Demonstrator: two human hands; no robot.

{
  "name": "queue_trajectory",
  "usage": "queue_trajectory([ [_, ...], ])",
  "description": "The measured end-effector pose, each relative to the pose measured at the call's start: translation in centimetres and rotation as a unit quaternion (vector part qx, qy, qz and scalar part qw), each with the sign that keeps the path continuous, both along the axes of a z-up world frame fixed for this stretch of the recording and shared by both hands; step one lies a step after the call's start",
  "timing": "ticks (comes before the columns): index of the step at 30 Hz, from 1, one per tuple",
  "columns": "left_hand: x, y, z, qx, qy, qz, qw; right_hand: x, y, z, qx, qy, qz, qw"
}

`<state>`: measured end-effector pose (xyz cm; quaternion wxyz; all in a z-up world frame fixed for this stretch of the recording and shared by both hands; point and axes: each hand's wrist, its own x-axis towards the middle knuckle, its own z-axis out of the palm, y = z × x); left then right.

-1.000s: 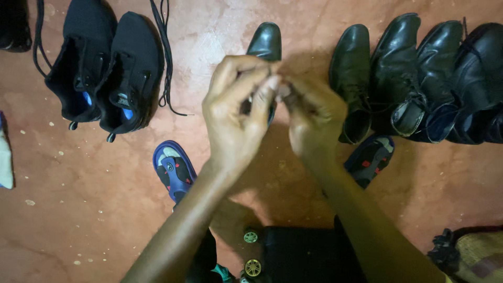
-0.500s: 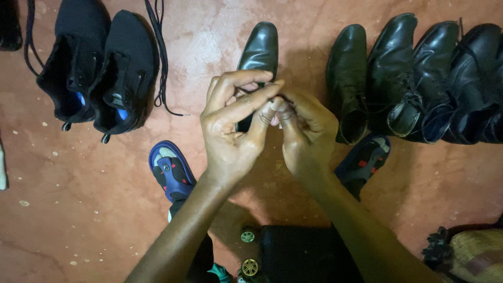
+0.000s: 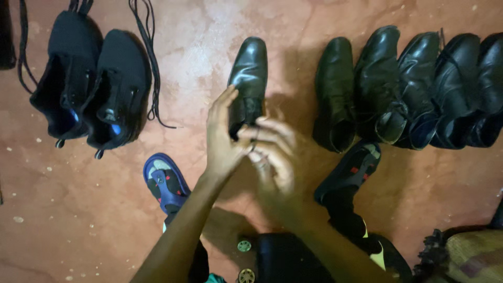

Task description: The person is lacing a pair of black leather shoes. They thread the laces through the eyelets and tie them into a knot. The person then moves to a pair of black sneakers and begins lacing them as well.

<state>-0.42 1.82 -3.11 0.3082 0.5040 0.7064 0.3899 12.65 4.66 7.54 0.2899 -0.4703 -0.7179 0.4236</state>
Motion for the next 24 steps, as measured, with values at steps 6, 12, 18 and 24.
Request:
queue_trajectory([
  [6, 2.0, -1.1, -8.5, -0.087, 0.014, 0.004, 0.996, -1.8, -1.3, 0.3, -0.137, 0.11, -0.045, 0.983],
  [12, 2.2, -2.9, -11.3, -0.124, 0.036, -0.004, 0.992, -2.0, 1.6, -1.8, -0.215, 0.26, -0.107, 0.935],
  [18, 3.5, -2.5, -10.8, -0.165, 0.042, 0.043, 0.985, 1.1, 7.8, -4.2, -0.227, 0.399, -0.106, 0.882],
  [24, 4.3, -0.6, -7.6, -0.124, 0.123, 0.042, 0.984, 1.9, 9.9, -4.5, -0.248, 0.361, -0.049, 0.898],
])
